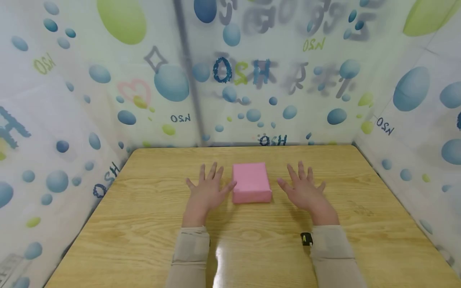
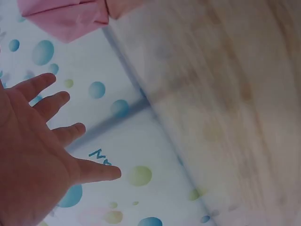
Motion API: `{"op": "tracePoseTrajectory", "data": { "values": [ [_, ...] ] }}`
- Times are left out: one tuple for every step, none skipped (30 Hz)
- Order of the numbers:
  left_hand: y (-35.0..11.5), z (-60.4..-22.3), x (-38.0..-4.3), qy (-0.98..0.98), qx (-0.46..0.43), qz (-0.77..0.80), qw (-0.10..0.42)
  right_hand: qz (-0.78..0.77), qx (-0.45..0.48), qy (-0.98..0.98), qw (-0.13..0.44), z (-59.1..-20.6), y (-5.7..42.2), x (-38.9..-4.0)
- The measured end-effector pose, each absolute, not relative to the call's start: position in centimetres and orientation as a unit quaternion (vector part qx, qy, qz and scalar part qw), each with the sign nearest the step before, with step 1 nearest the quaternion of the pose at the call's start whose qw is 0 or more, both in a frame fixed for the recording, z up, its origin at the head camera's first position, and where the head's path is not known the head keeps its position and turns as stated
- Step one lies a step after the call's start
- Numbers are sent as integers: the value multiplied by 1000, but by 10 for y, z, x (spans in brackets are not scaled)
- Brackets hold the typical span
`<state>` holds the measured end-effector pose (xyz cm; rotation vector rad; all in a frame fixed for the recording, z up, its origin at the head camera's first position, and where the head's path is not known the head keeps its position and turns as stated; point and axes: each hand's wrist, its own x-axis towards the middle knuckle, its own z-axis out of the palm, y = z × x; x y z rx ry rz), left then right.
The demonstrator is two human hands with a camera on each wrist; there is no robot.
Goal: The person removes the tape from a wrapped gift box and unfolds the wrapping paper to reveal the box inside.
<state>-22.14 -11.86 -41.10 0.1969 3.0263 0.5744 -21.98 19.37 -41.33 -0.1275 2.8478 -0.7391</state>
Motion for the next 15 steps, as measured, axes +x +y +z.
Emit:
{"op": "tracePoseTrajectory", "data": {
  "values": [
    [-118,-413,-222,980,63,188,27,-252,-44,961,104,-414,192,-221],
    [-117,-416,-223,980,62,189,28,-254,-45,960,109,-415,190,-222],
    [-116,-418,-224,980,60,189,29,-255,-47,959,114,-417,188,-223],
    [-114,-420,-224,979,59,191,32,-258,-47,958,118,-417,186,-224],
    [-113,-422,-225,979,57,192,36,-261,-46,957,121,-418,184,-225],
    [-111,-423,-225,979,54,194,39,-264,-46,955,124,-419,182,-226],
    [-109,-424,-225,978,52,197,42,-266,-46,954,127,-419,179,-227],
    [-107,-425,-226,978,51,199,45,-268,-47,953,131,-420,177,-228],
    [-104,-425,-225,977,48,201,47,-270,-45,952,136,-421,174,-229],
    [-102,-426,-226,976,46,206,50,-273,-43,951,140,-421,172,-229],
    [-100,-426,-225,975,43,212,52,-275,-43,949,145,-422,169,-229],
    [-98,-426,-225,974,40,217,55,-279,-46,947,153,-422,167,-229],
    [-96,-427,-225,972,38,224,60,-283,-48,944,161,-423,165,-229],
    [-95,-427,-225,970,35,233,66,-288,-50,941,169,-423,163,-229],
    [-93,-426,-224,966,31,244,73,-293,-51,938,178,-423,161,-229]
  ]
}}
